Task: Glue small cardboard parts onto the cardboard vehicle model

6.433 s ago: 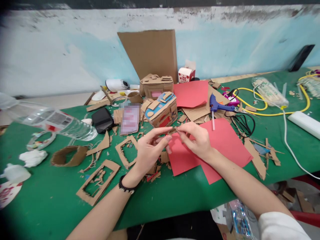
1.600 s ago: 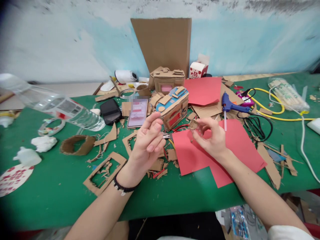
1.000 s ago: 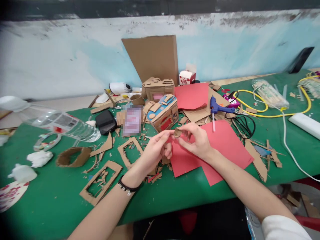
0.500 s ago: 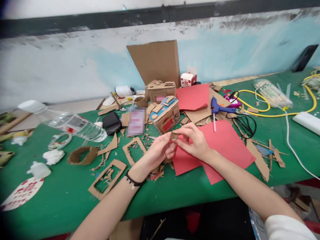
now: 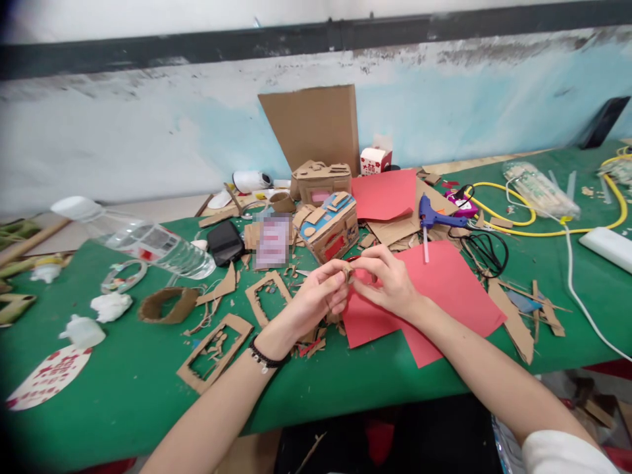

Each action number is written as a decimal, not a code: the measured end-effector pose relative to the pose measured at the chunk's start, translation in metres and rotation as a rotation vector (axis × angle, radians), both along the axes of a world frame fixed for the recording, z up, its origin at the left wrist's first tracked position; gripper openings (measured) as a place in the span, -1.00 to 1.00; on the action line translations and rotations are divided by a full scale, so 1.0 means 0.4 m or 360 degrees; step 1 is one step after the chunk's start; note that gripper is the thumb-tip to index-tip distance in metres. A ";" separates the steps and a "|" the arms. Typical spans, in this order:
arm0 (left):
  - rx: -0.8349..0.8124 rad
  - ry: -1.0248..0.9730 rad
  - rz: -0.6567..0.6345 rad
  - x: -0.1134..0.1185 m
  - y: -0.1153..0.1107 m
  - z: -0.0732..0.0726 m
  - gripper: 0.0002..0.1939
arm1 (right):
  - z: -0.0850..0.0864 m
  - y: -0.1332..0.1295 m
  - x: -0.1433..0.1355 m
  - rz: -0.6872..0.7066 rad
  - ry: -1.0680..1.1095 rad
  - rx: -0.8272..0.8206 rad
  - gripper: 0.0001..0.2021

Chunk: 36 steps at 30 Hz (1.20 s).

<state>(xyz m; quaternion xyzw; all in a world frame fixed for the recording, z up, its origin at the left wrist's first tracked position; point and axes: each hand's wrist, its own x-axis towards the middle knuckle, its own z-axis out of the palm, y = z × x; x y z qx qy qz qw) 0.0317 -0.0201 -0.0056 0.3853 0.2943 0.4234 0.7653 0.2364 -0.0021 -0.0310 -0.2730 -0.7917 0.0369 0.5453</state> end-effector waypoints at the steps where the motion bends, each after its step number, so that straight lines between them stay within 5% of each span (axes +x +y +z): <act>1: 0.0008 0.0011 -0.0002 -0.001 0.000 0.002 -0.54 | -0.002 0.000 0.000 0.0000 -0.0006 0.0001 -0.60; 36: 0.0247 0.0255 0.0224 0.005 0.000 0.007 -0.55 | -0.015 -0.008 0.001 -0.0023 -0.0036 -0.0099 -0.53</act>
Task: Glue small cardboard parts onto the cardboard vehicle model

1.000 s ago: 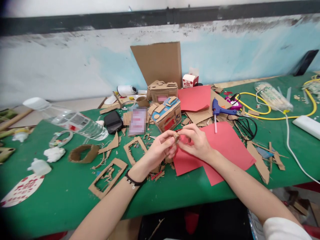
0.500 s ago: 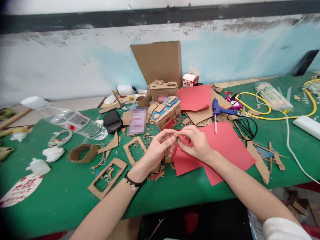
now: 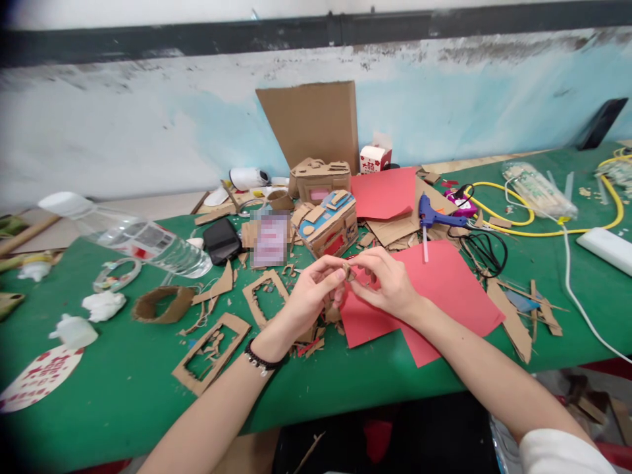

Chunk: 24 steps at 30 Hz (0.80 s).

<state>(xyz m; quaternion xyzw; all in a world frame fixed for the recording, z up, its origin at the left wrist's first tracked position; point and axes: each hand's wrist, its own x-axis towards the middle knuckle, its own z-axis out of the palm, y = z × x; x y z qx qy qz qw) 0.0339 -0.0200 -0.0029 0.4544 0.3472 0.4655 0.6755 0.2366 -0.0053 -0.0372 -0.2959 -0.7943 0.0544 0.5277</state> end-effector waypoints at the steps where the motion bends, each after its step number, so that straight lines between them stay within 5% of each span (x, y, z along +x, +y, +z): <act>1: 0.0014 0.0003 0.0013 0.001 0.001 -0.001 -0.54 | 0.003 0.001 0.000 -0.0003 -0.0001 0.0007 -0.53; 14: 0.0110 0.0052 0.0079 0.004 0.000 0.003 -0.49 | 0.015 0.001 -0.003 -0.0005 0.0046 0.0018 -0.58; 24: 0.0192 0.0087 0.0499 -0.013 0.019 -0.018 -0.55 | 0.007 0.016 0.016 -0.0111 0.0240 -0.0122 -0.63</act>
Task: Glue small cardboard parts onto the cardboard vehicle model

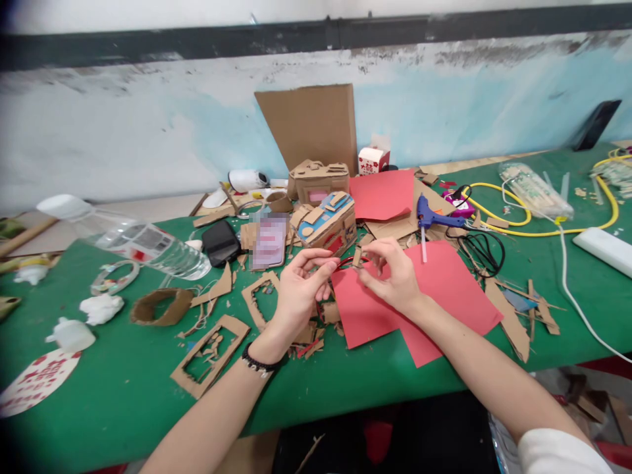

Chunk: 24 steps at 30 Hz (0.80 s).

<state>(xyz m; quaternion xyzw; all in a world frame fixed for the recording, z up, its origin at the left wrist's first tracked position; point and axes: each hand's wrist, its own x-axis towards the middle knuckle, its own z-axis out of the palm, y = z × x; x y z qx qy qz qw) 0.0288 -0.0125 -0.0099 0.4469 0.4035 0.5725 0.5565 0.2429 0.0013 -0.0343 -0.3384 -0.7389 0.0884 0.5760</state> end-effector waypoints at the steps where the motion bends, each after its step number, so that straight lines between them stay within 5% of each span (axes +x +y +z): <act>1: 0.0007 0.0017 -0.0001 0.000 0.000 0.001 -0.55 | -0.001 0.000 0.001 -0.0005 0.0012 -0.0002 -0.63; 24: 0.0379 0.0695 -0.0102 0.001 -0.051 0.009 -0.46 | 0.005 0.001 -0.005 0.0020 -0.0183 0.0165 -0.59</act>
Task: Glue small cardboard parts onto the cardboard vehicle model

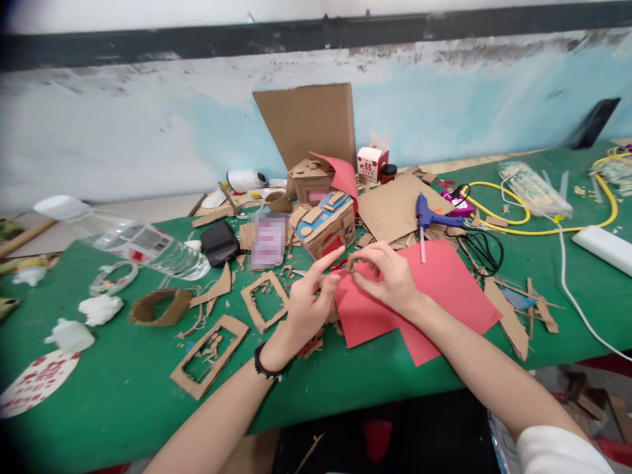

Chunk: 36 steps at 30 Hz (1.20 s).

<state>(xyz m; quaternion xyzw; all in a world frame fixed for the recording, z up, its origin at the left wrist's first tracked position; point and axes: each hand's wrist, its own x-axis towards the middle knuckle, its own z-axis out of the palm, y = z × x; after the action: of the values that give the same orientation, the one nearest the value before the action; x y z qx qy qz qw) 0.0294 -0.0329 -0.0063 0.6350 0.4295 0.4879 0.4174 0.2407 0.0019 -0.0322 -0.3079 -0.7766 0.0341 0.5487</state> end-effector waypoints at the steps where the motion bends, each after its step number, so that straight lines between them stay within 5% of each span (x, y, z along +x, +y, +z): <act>1: -0.0015 0.0009 -0.0003 0.000 0.000 -0.001 -0.45 | 0.001 -0.001 0.000 -0.0004 -0.0010 0.0003 -0.60; 11: 0.0081 0.0130 -0.0012 -0.005 0.004 -0.011 -0.55 | 0.005 -0.005 0.002 -0.0023 -0.0082 0.0008 -0.66; 36: 0.0858 0.0801 0.0045 -0.018 0.020 -0.029 -0.52 | 0.010 -0.004 0.001 -0.0089 -0.0150 0.0006 -0.71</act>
<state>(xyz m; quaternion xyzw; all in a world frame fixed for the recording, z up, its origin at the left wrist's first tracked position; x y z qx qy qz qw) 0.0223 -0.0248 -0.0178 0.8163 0.3836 0.4177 0.1097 0.2410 0.0003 -0.0283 -0.3297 -0.7927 0.0028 0.5128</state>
